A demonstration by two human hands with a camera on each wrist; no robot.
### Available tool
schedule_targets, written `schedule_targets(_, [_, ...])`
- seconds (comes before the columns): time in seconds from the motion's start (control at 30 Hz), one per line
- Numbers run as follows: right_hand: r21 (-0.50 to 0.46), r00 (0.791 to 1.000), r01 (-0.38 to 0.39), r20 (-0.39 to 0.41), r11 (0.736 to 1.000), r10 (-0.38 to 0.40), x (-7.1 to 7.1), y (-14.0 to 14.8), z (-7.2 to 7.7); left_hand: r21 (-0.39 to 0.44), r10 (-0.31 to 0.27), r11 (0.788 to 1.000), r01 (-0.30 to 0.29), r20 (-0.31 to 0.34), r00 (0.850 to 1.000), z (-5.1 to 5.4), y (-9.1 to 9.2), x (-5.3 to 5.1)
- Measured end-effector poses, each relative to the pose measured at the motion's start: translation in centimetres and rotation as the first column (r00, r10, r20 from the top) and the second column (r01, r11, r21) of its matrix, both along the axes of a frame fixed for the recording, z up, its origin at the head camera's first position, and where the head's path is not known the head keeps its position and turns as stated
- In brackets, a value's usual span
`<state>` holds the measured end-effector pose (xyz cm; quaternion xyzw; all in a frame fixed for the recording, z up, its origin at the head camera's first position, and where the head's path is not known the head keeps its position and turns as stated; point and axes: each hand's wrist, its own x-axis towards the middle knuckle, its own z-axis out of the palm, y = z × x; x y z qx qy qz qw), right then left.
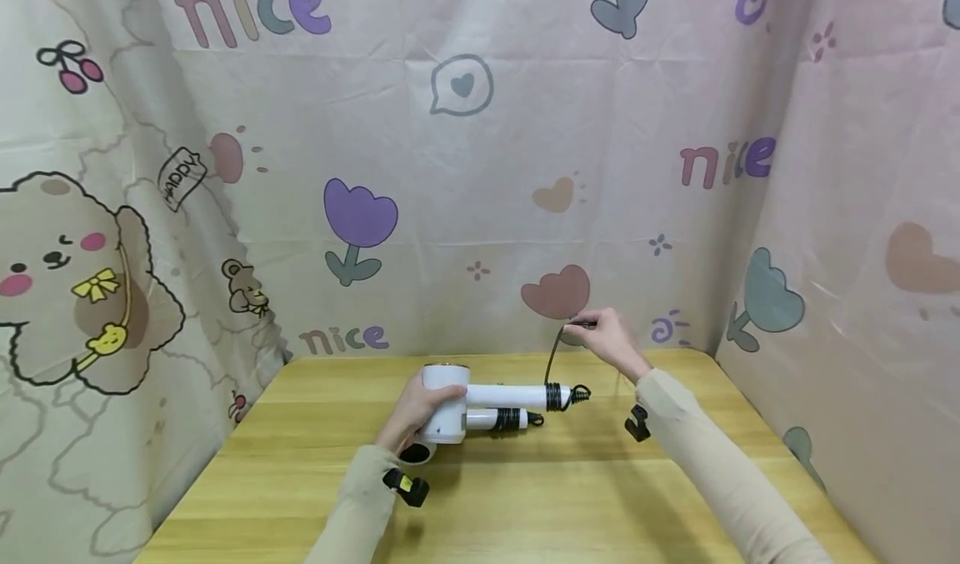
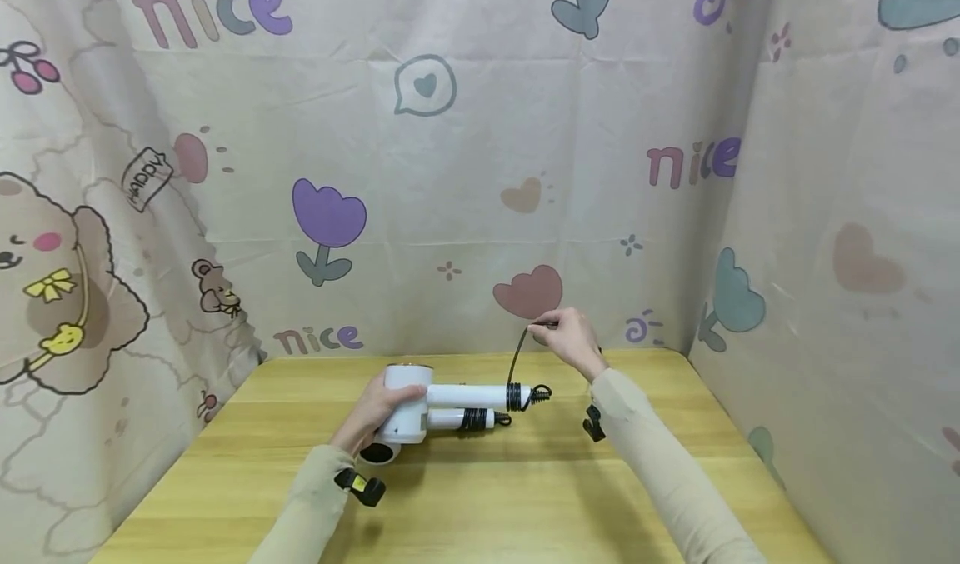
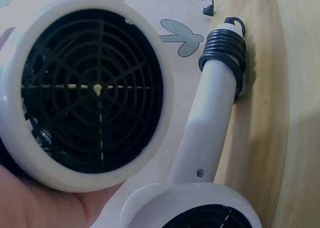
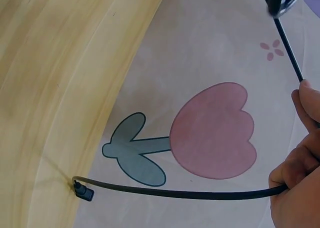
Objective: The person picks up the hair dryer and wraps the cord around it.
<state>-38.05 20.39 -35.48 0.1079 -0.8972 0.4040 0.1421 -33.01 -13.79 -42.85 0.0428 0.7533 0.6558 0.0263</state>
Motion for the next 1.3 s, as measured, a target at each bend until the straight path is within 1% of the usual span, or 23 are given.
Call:
schedule_targets(0.1, [-0.017, 1.000, -0.008, 0.005, 1.000, 0.008, 0.0, -0.1, 0.1, 0.003, 0.011, 1.000, -0.011, -0.006, 1.000, 0.1, 0.1, 0.1])
schedule_targets(0.27, [-0.036, 1.000, 0.002, 0.008, 0.999, -0.002, 0.3, -0.1, 0.3, -0.018, 0.011, 1.000, -0.012, -0.074, 0.997, 0.5, 0.3, 0.1])
schedule_targets(0.33, [-0.043, 1.000, 0.009, 0.006, 0.999, -0.009, 0.4, -0.1, 0.3, -0.028, 0.010, 1.000, -0.013, -0.091, 0.996, 0.5, 0.4, 0.1])
schedule_targets(0.43, [-0.047, 1.000, 0.012, -0.001, 0.999, -0.012, 0.4, -0.1, 0.3, -0.032, 0.019, 0.999, -0.022, -0.093, 0.995, 0.4, 0.4, 0.1])
schedule_targets(0.53, [-0.043, 1.000, 0.011, -0.024, 0.999, -0.012, 0.3, -0.1, 0.3, -0.019, 0.035, 0.999, -0.036, -0.084, 0.996, 0.3, 0.4, 0.1])
schedule_targets(0.67, [-0.032, 0.999, 0.016, -0.038, 0.999, -0.017, 0.2, -0.1, 0.4, -0.011, 0.035, 0.999, -0.036, -0.091, 0.995, 0.3, 0.5, 0.0])
schedule_targets(0.9, [-0.021, 0.999, 0.038, -0.037, 0.999, -0.039, 0.4, 0.0, 0.6, -0.068, 0.046, 0.996, -0.053, -0.101, 0.994, 0.6, 0.9, -0.2])
schedule_targets(1.17, [-0.031, 0.997, 0.045, -0.062, 0.999, -0.047, 0.5, -0.5, 1.0, -0.067, 0.070, 0.995, -0.078, -0.113, 0.991, 0.7, 0.7, -0.2])
schedule_targets(1.3, [-0.030, 0.996, 0.046, -0.080, 0.998, -0.048, 0.6, -0.7, 1.2, -0.068, 0.067, 0.995, -0.075, -0.118, 0.991, 0.8, 0.8, -0.2])
